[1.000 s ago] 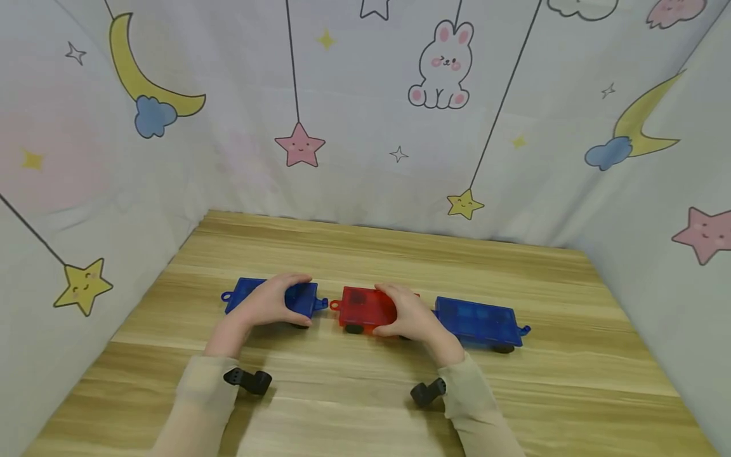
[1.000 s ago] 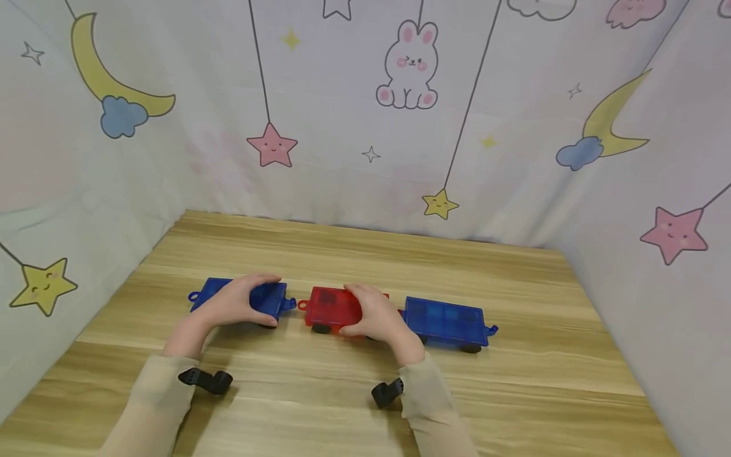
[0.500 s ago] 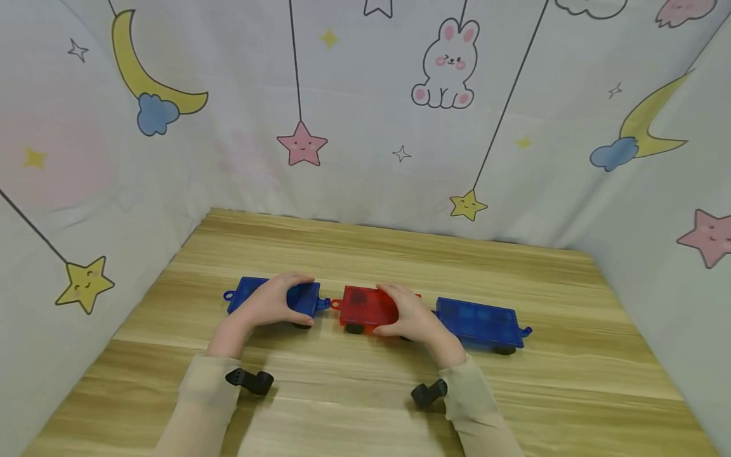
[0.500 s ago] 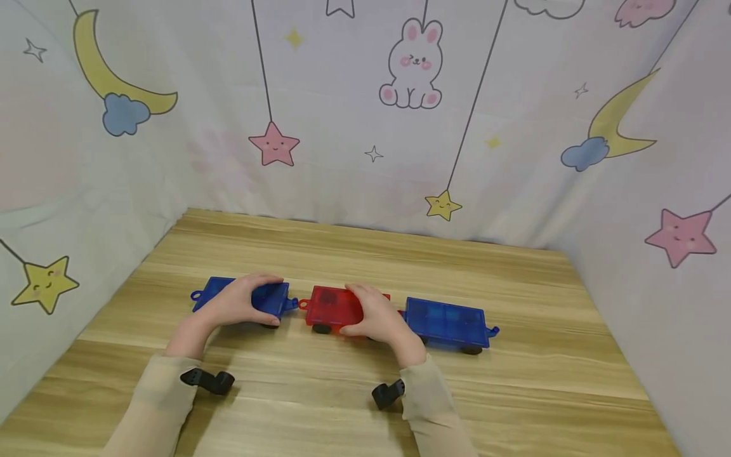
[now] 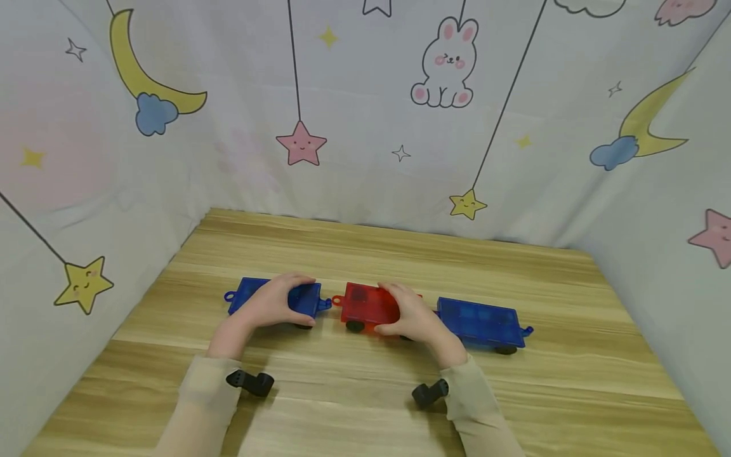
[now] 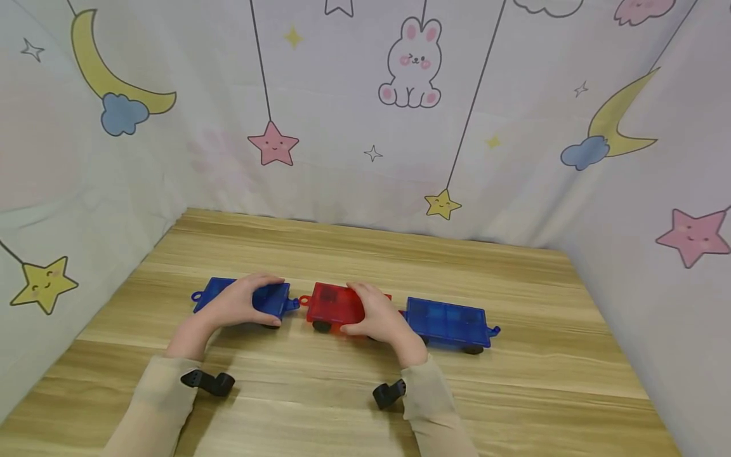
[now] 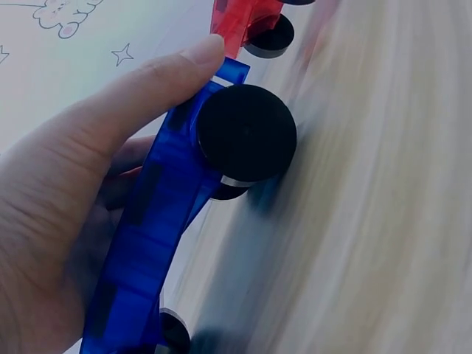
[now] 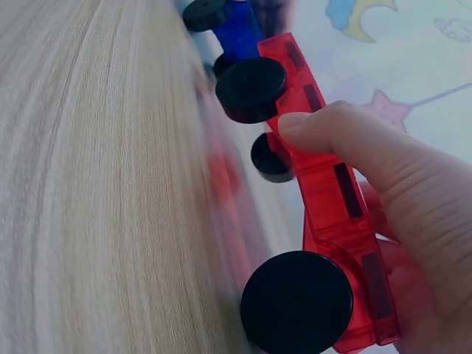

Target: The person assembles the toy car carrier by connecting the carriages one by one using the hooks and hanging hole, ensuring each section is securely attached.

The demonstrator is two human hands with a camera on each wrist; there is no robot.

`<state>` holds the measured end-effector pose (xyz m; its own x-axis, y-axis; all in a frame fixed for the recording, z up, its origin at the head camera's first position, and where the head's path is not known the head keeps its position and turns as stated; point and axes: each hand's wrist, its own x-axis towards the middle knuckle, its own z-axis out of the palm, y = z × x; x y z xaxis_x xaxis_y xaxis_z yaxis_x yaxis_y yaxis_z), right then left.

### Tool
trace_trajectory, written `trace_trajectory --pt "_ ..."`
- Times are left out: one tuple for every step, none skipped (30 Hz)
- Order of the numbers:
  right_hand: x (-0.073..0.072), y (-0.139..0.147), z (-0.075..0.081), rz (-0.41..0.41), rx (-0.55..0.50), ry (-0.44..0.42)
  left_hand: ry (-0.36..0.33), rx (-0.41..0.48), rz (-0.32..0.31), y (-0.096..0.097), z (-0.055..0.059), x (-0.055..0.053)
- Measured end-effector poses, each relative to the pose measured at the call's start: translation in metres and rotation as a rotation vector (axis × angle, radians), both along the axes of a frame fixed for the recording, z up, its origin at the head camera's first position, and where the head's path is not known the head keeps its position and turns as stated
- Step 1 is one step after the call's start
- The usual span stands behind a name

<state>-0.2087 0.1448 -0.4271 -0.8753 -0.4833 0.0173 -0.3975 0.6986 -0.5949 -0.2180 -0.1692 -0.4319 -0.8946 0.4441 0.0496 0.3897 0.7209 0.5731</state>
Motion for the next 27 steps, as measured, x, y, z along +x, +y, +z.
trace_trajectory --pt "0.0 0.0003 0.0001 -0.002 -0.004 -0.002 -0.004 -0.001 0.001 0.0004 0.0 0.0001" --pt "-0.0001 0.0006 -0.0001 -0.004 -0.008 -0.004 -0.007 -0.002 0.003 0.0008 0.0001 0.0" --pt "-0.0001 0.0009 -0.0003 -0.005 -0.01 -0.005 -0.007 -0.007 0.002 0.0013 0.0002 0.0001" --pt "-0.0001 0.0011 -0.0004 -0.006 -0.015 -0.005 -0.007 -0.012 0.001 0.0019 0.0005 0.0004" --pt "-0.0003 0.0014 -0.0008 -0.005 -0.016 -0.005 -0.008 -0.015 0.002 0.0024 0.0009 0.0008" --pt "-0.0004 0.0015 -0.0012 -0.004 -0.016 -0.004 -0.01 -0.017 0.003 0.003 0.0014 0.0011" --pt "-0.0005 0.0017 -0.0015 -0.002 -0.017 -0.003 -0.011 -0.019 0.005 0.0035 0.002 0.0015" --pt "-0.0006 0.0018 -0.0019 -0.002 -0.018 -0.003 -0.012 -0.02 0.006 0.004 0.0025 0.0019" --pt "-0.0006 0.0018 -0.0021 -0.001 -0.017 -0.002 -0.014 -0.02 0.007 0.0044 0.0029 0.0023" --pt "-0.0007 0.0019 -0.0023 0.0 -0.017 0.001 -0.014 -0.021 0.008 0.0047 0.0033 0.0025" --pt "-0.0008 0.0019 -0.0026 0.001 -0.015 0.002 -0.015 -0.021 0.009 0.0049 0.0035 0.0026" --pt "-0.0008 0.002 -0.0027 0.002 -0.014 0.003 -0.014 -0.023 0.008 0.0051 0.0035 0.0026" --pt "-0.0008 0.002 -0.0027 0.002 -0.013 0.004 -0.013 -0.022 0.007 0.0053 0.0036 0.0025" --pt "-0.0009 0.002 -0.0027 0.002 -0.013 0.006 -0.013 -0.021 0.005 0.0056 0.0036 0.0023" --pt "-0.001 0.0021 -0.0028 0.004 -0.014 0.007 -0.011 -0.022 0.004 0.0057 0.0036 0.0022" --pt "-0.0009 0.0022 -0.0027 0.005 -0.014 0.009 -0.01 -0.022 0.002 0.006 0.0037 0.002" --pt "-0.0011 0.0023 -0.0028 0.005 -0.015 0.008 -0.009 -0.022 0.0 0.0063 0.0037 0.0019" --pt "-0.0011 0.0024 -0.0027 0.006 -0.015 0.01 -0.007 -0.022 -0.003 0.0065 0.0038 0.0017" --pt "-0.0011 0.0025 -0.0027 0.006 -0.014 0.013 -0.007 -0.021 -0.005 0.0069 0.0039 0.0016" --pt "-0.001 0.0026 -0.0027 0.006 -0.012 0.014 -0.005 -0.022 -0.007 0.0071 0.0038 0.0015" --pt "-0.0008 0.0026 -0.0026 0.006 -0.011 0.014 -0.003 -0.024 -0.008 0.0072 0.0036 0.0015" --pt "-0.0006 0.0026 -0.0025 0.006 -0.009 0.016 -0.003 -0.023 -0.009 0.0075 0.0036 0.0015" --pt "-0.0004 0.0027 -0.0025 0.006 -0.009 0.017 -0.004 -0.021 -0.007 0.0077 0.0034 0.0015" --pt "-0.0002 0.0027 -0.0024 0.007 -0.008 0.02 -0.006 -0.021 -0.006 0.008 0.0033 0.0015" --pt "0.0 0.0029 -0.0025 0.007 -0.007 0.023 -0.007 -0.02 -0.003 0.0083 0.0033 0.0017" --pt "0.0001 0.0028 -0.0025 0.007 -0.007 0.023 -0.005 -0.024 -0.003 0.0086 0.0034 0.0019" --pt "0.0001 0.0028 -0.0026 0.008 -0.007 0.024 -0.006 -0.024 -0.001 0.0089 0.0033 0.0021"
